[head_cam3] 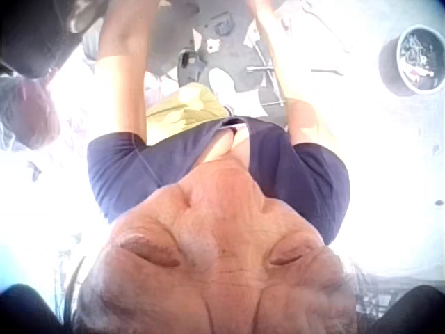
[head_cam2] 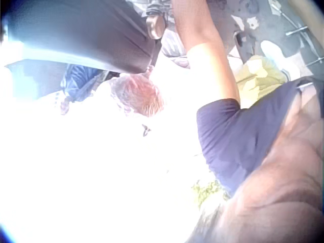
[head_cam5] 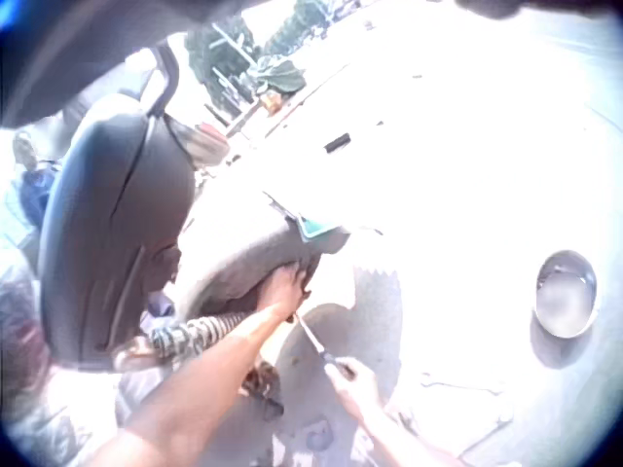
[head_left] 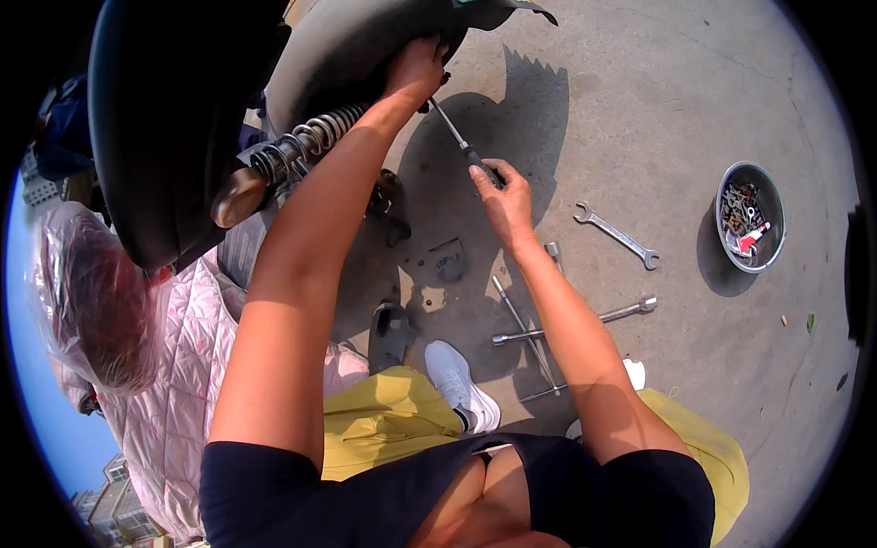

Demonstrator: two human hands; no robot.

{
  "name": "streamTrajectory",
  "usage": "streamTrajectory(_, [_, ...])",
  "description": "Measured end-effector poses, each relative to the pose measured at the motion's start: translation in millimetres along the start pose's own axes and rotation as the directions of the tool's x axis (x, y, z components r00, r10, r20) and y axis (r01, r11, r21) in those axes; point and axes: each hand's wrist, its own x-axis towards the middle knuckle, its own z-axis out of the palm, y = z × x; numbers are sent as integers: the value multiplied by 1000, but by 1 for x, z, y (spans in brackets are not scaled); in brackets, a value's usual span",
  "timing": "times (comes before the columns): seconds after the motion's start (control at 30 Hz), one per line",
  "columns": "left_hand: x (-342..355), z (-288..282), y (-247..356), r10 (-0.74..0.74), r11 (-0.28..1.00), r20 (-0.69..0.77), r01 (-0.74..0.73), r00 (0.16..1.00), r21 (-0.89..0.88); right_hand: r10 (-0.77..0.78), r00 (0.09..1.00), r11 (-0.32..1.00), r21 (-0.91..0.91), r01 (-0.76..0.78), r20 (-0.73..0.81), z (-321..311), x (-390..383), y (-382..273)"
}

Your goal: The person uses a screwdriver and wrench to loosen and tighten bolts on the rear section of a scooter. They remove a plastic cover, adjust components near the suspension, and reattach the cover.

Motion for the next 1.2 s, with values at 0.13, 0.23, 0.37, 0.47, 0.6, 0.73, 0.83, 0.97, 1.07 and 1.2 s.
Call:
streamTrajectory(0.13, [4,-10,-11,104,994,60,-102,993,-43,5,1000,999,45,-5,-7,-1,-6,-1])
streamTrajectory(0.23, [8,-10,-25,0,957,187,54,982,-284,-3,1000,1000,14,3,-21,-2,-8,-5])
streamTrajectory(0.37, [11,-8,-35,-147,854,264,257,953,-453,-41,999,999,5,41,-35,-4,-9,-9])
streamTrajectory(0.47, [8,-9,-32,-199,733,264,322,944,-599,-107,992,994,2,107,-71,-1,-10,-8])
streamTrajectory(0.6, [5,-14,-27,-228,672,227,322,947,-667,-140,983,989,24,144,-121,9,-15,-2])
streamTrajectory(0.73, [4,-19,-25,-132,698,250,269,959,-664,-273,941,962,-45,270,-199,14,-11,4])
streamTrajectory(0.83, [3,-19,-21,-119,741,211,228,970,-631,-349,913,933,-173,317,-212,15,-10,7])
streamTrajectory(0.97, [3,-18,-17,-64,818,138,131,988,-560,-406,890,892,-301,336,-209,16,-12,6])
streamTrajectory(1.07, [5,-18,-18,-34,832,142,106,989,-544,-439,873,859,-384,338,-212,19,-14,5])
streamTrajectory(1.2, [7,-13,-20,-80,847,129,136,988,-514,-448,874,836,-436,334,-189,17,-13,4])
